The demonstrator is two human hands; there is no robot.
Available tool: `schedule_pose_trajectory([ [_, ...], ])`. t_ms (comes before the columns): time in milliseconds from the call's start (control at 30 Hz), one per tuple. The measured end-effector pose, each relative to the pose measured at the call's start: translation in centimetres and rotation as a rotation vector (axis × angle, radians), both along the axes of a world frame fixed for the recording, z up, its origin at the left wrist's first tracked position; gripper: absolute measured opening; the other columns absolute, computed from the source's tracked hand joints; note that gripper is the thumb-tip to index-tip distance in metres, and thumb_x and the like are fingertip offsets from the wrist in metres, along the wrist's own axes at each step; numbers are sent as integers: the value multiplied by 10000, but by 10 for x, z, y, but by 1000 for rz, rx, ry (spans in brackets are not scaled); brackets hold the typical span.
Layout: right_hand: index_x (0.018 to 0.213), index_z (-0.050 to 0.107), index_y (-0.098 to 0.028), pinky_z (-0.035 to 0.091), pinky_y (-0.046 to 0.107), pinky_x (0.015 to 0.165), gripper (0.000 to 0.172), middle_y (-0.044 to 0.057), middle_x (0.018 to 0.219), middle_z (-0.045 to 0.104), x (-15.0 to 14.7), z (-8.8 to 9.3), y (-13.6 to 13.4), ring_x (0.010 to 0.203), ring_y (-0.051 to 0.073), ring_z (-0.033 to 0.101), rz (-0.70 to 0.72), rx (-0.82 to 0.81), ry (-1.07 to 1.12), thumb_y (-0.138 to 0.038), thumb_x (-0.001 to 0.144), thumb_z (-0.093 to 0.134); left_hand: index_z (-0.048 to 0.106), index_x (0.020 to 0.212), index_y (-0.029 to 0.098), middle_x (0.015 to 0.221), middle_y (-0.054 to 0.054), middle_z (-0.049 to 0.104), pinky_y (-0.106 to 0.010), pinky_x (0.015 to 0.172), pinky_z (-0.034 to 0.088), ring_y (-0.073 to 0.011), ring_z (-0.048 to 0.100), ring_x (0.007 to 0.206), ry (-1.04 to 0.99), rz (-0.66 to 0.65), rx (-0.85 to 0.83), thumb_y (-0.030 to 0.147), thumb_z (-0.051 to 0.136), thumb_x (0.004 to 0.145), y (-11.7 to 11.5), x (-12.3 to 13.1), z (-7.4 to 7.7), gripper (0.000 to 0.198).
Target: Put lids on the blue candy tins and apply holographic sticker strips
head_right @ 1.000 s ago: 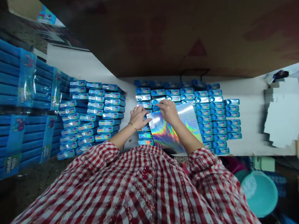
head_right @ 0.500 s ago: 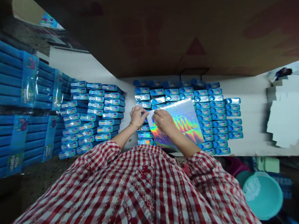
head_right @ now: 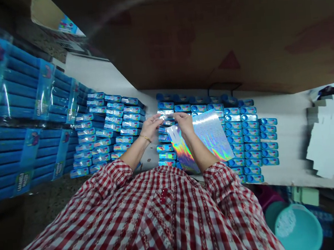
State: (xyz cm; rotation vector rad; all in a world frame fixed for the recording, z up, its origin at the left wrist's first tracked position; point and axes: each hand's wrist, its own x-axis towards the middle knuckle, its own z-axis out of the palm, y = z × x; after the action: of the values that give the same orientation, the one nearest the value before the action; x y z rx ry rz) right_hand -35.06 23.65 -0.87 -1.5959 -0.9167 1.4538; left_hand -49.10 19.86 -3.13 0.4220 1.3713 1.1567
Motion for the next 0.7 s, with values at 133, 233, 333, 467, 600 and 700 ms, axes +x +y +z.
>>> schedule_pose_trajectory([
  [133,690,693,-146,443,289,697,230,12,680,657,-20,-18,8,697,156,575,-72,102,-131,-361,620,649,627,934,128,650,22,616,-211,617,436,-80,559,601,116,19,48,185,711,641,23,-19,-8,311],
  [233,716,703,-142,444,306,744,225,38,728,664,-32,-31,22,739,174,581,-71,190,-344,-345,678,611,608,969,127,591,44,591,-218,646,448,-92,570,608,255,12,87,154,695,642,46,-31,-20,340],
  [333,757,710,-143,428,317,783,220,67,807,673,-41,-37,36,781,186,575,-29,228,-556,-317,726,580,597,1001,127,558,45,584,-240,667,460,-122,594,627,380,-7,77,168,690,651,66,-38,-35,364],
  [467,813,716,-144,390,354,828,229,97,897,665,-48,-37,43,853,221,553,43,208,-774,-301,774,554,603,1008,136,592,12,617,-275,703,474,-168,633,690,486,-28,43,157,657,674,80,-41,-55,339],
  [600,821,712,-150,357,399,843,230,124,932,637,-50,-39,43,915,265,508,132,232,-920,-287,803,528,616,1014,136,646,-23,650,-304,740,481,-195,640,725,556,-78,6,187,662,677,84,-41,-66,344],
  [700,889,698,-137,346,420,818,256,153,940,607,-45,-44,43,903,281,478,187,318,-985,-290,821,505,621,1047,129,732,-56,677,-317,759,480,-203,638,747,597,-88,-16,205,655,685,83,-39,-65,372],
])
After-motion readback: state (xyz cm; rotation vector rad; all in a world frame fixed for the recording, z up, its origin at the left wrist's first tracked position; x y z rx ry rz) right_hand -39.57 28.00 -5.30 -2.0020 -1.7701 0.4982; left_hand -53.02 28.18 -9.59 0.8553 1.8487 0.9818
